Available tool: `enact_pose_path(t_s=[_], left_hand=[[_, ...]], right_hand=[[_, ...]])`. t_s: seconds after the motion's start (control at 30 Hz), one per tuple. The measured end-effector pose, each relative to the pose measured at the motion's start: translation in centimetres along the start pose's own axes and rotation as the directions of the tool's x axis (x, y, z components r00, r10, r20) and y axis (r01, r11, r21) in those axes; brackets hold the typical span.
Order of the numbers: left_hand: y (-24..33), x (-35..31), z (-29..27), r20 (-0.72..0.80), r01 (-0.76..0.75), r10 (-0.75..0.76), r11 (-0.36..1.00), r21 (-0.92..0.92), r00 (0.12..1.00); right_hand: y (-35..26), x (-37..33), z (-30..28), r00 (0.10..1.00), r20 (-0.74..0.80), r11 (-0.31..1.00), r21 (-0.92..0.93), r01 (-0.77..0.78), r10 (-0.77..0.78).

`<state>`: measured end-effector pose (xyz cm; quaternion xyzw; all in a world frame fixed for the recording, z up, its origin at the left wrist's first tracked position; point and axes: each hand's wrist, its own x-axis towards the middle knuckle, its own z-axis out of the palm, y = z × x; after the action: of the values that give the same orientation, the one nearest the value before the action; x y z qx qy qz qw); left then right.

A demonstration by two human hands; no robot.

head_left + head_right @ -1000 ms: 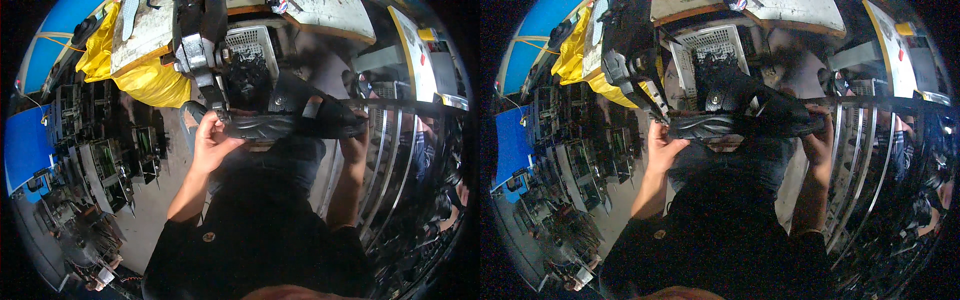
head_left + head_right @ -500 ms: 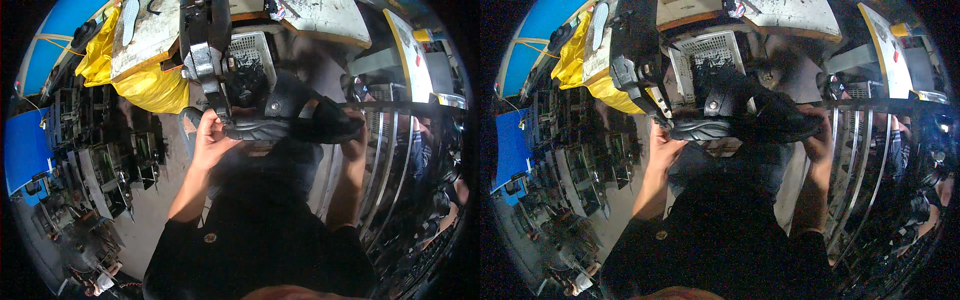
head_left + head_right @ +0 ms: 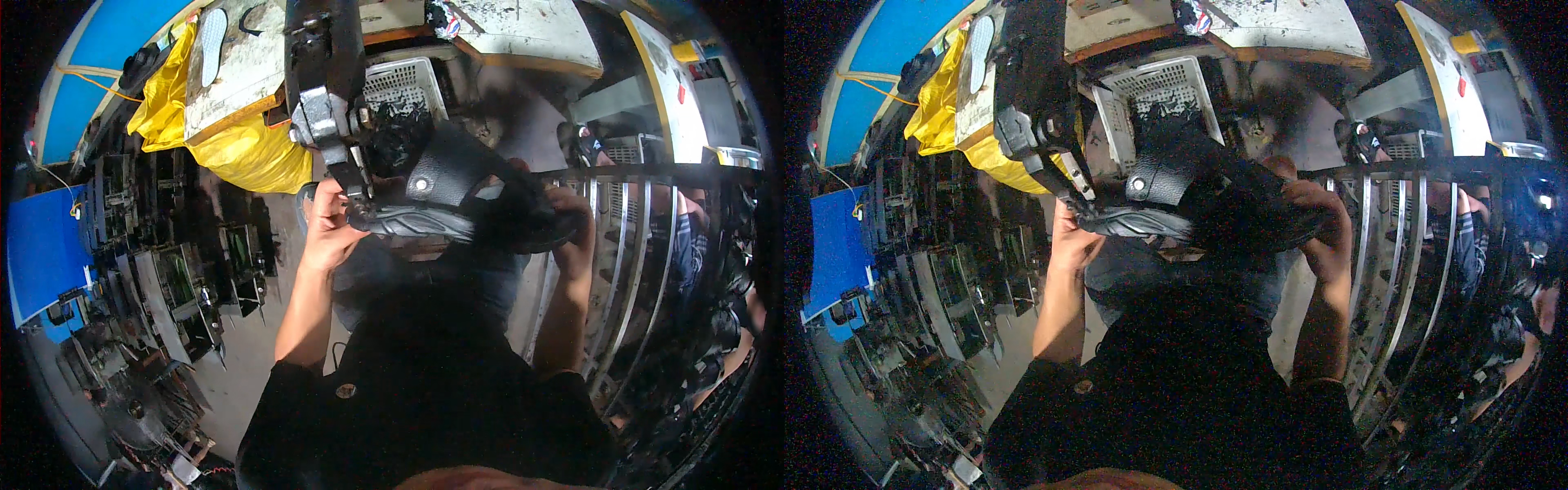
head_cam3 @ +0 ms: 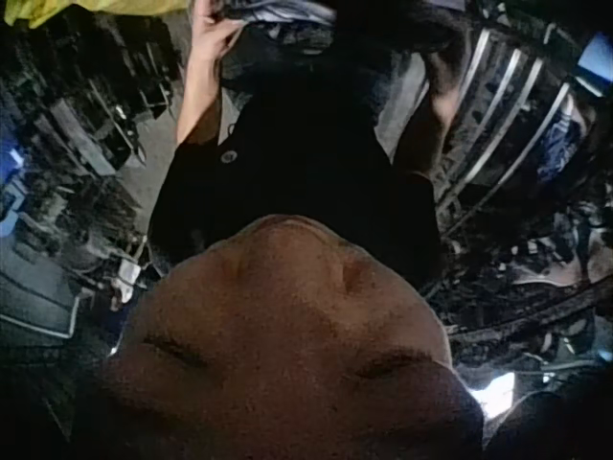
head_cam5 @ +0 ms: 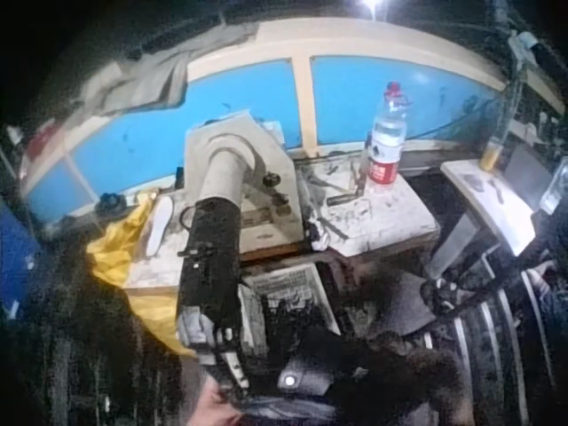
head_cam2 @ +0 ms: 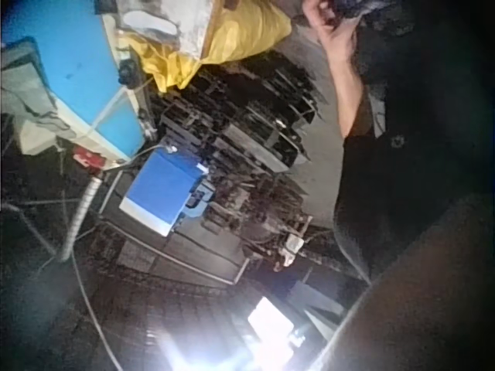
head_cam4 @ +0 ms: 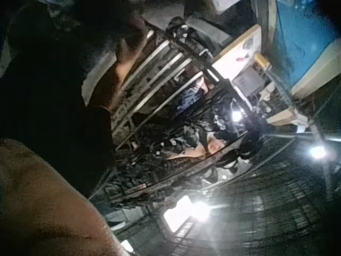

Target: The person operates a sewing machine to stitch the sole of a black shoe. They repeatedly position the shoe under the needle, guide it through the machine, and adjust its orientation to sew different sections of the sole. The person handles the shoe directly with their hands to align it for stitching.

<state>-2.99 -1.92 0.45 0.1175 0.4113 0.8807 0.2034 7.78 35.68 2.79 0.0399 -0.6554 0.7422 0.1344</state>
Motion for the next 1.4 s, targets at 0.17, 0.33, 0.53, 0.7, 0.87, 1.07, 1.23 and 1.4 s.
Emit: enact_pose_path(t_s=[0.17, 0.33, 0.53, 0.7, 0.87, 1.07, 1.23, 1.4], left_hand=[[0.2, -0.1, -0.7, -0.012, -0.02, 0.019, 0.998, -0.059, 1.0], [1.5, -0.4, -0.2, -0.048, -0.026, 0.023, 0.997, -0.066, 0.999], [2.0, -1.1, -2.7, -0.093, -0.043, 0.043, 0.999, 0.0, 0.995], [3.5, -1.9, -3.7, -0.162, -0.094, 0.093, 0.996, 0.001, 0.982], [4.8, -2.0, -2.4, -0.156, -0.042, 0.062, 0.991, 0.126, 0.986], [1.8, -0.9, -0.4, -0.11, -0.001, 0.055, 0.898, 0.44, 0.992], [0.5, 0.0, 2.7, 0.018, -0.064, 0.062, 0.959, 0.278, 0.998], [-0.2, 0.0, 2.5, -0.042, 0.002, 0.005, 0.987, 0.161, 0.999]], right_hand=[[-1.4, 0.8, 1.7, 1.0, 0.017, 0.999, 0.048, 0.006, -0.006], [-0.2, 0.8, 1.7, 0.998, 0.041, 0.995, -0.09, -0.046, 0.05], [1.1, 1.1, 2.8, 0.99, 0.081, 0.993, -0.023, -0.112, 0.114], [0.5, 2.6, 5.5, 0.977, 0.199, 0.996, -0.055, -0.073, 0.083], [1.6, 3.4, 5.9, 0.976, 0.214, 0.998, -0.059, -0.028, 0.04], [0.9, 1.3, 1.6, 0.99, 0.031, 0.984, -0.116, -0.134, 0.139], [-1.8, 0.7, -0.6, 0.998, -0.027, 0.986, -0.159, 0.06, -0.065], [-3.0, 1.2, -0.5, 0.986, 0.06, 0.973, -0.163, 0.163, -0.155]])
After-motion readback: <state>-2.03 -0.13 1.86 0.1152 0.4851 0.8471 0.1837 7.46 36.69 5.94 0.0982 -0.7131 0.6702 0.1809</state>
